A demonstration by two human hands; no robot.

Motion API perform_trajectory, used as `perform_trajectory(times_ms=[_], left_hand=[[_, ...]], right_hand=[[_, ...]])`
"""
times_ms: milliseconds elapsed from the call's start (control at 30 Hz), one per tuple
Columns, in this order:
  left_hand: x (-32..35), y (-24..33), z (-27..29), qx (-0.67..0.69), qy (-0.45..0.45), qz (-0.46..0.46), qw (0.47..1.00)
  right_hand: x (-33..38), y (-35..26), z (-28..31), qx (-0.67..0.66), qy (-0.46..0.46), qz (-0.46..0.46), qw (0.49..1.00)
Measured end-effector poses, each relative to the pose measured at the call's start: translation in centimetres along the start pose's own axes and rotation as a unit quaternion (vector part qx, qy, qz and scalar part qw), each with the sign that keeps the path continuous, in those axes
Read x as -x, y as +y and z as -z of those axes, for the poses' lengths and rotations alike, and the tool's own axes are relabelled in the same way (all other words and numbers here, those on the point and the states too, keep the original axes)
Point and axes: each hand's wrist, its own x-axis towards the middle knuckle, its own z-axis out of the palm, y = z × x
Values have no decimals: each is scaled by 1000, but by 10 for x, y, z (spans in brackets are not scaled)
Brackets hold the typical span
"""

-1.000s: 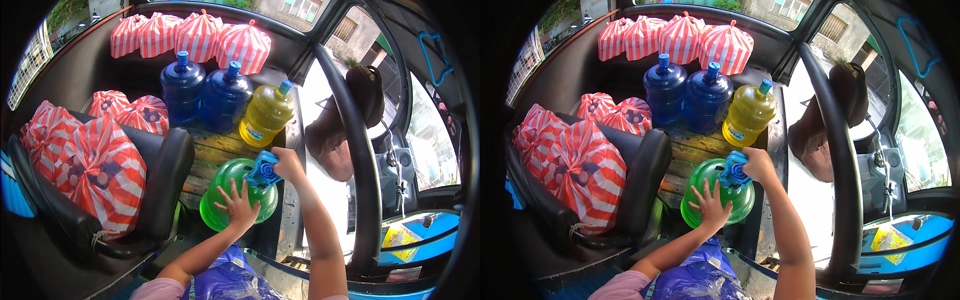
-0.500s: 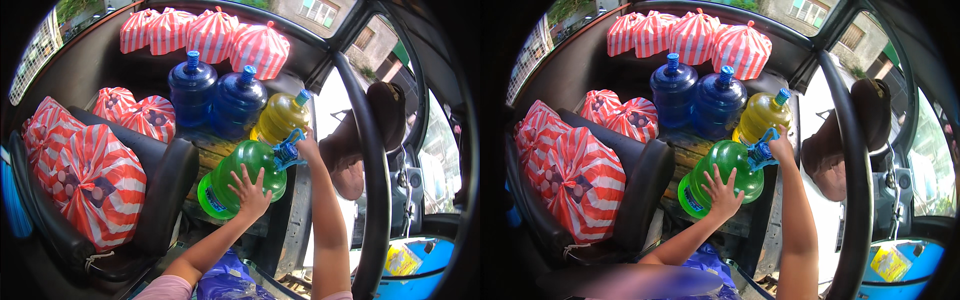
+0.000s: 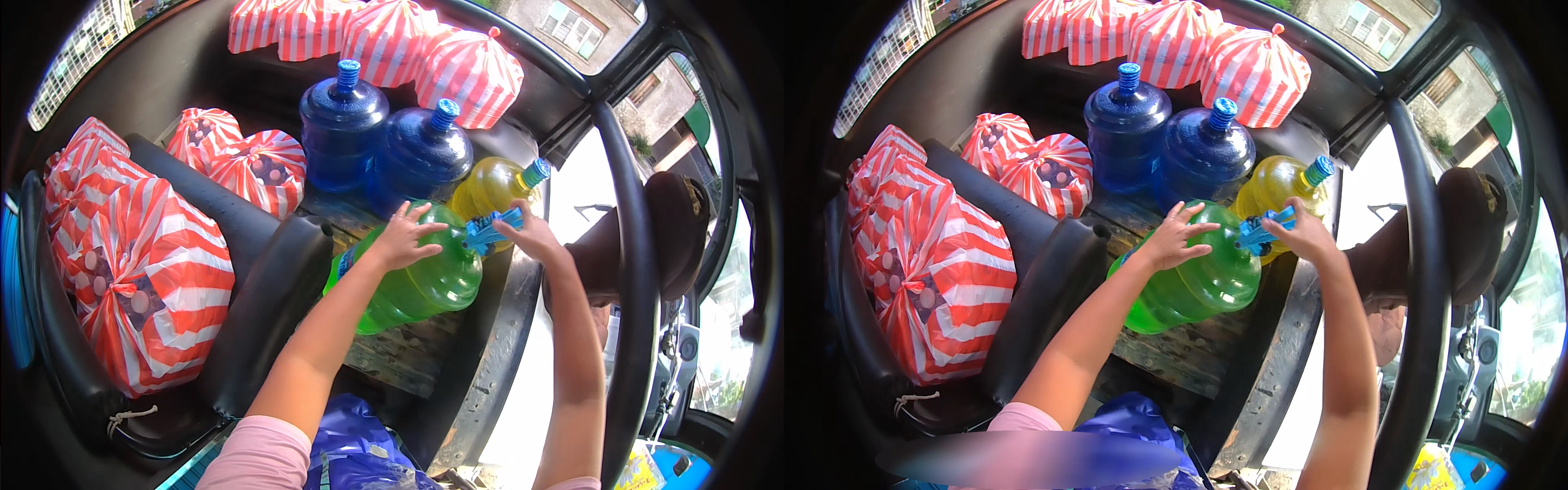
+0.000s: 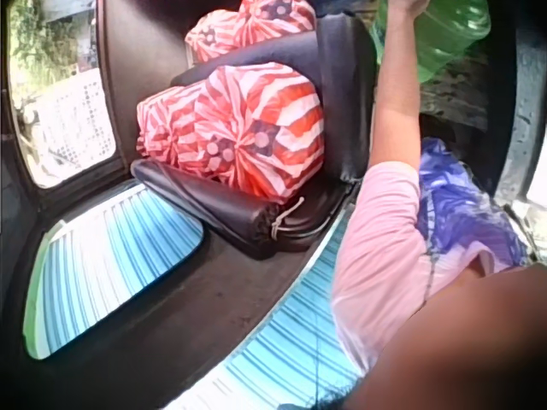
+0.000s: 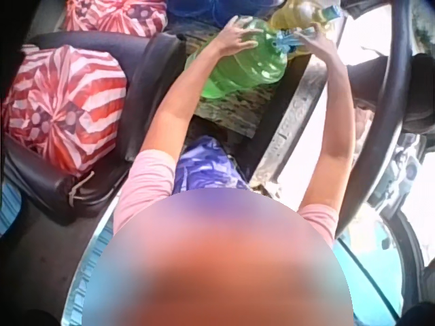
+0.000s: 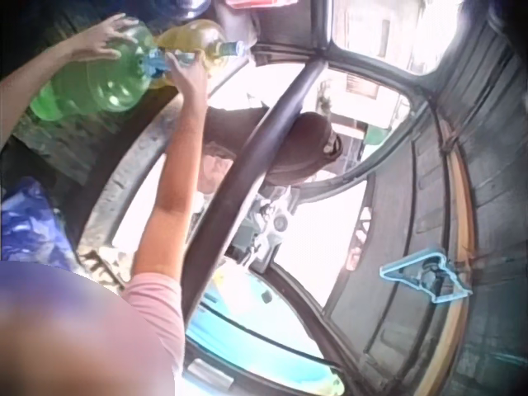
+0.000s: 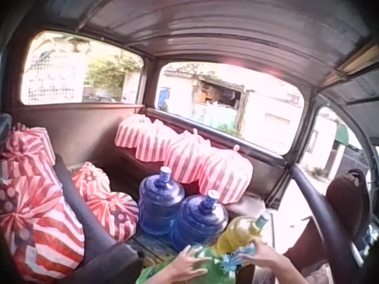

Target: The person repeatedly carries large water containers from a storage room into a three-wheeled vehicle and places them on the back seat. The person uses a blue plastic bottle lifter to grip and transport the containers.

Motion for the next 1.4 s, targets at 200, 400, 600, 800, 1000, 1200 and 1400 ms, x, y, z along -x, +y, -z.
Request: perform_trajectory(times_ms=[200,400,600,800,1000,1200,1400], left_hand=[[11,59,-43,-92,107,170,975],[44,109,-113,7,240,404,883],[14,50,-88,73,165,384,905],[-44,5,-29,-12,138,345,928],[8,106,-53,-143,132,276,941],[28,10,-7,-184,159,164,956],[58,36,7,-222,196,185,937]], right_hand=[[0,43,6,164,97,134,972],[31,84,-12,130,224,309,915],[22,77,-27,-5,181,160,970],[-2,31,-32,68,213,5,975],[-38,-42,-7,62,144,-125,980],[-51,-95,-20,-34,192,-6,981],[-59,-202,-55,-61,235,48,969]])
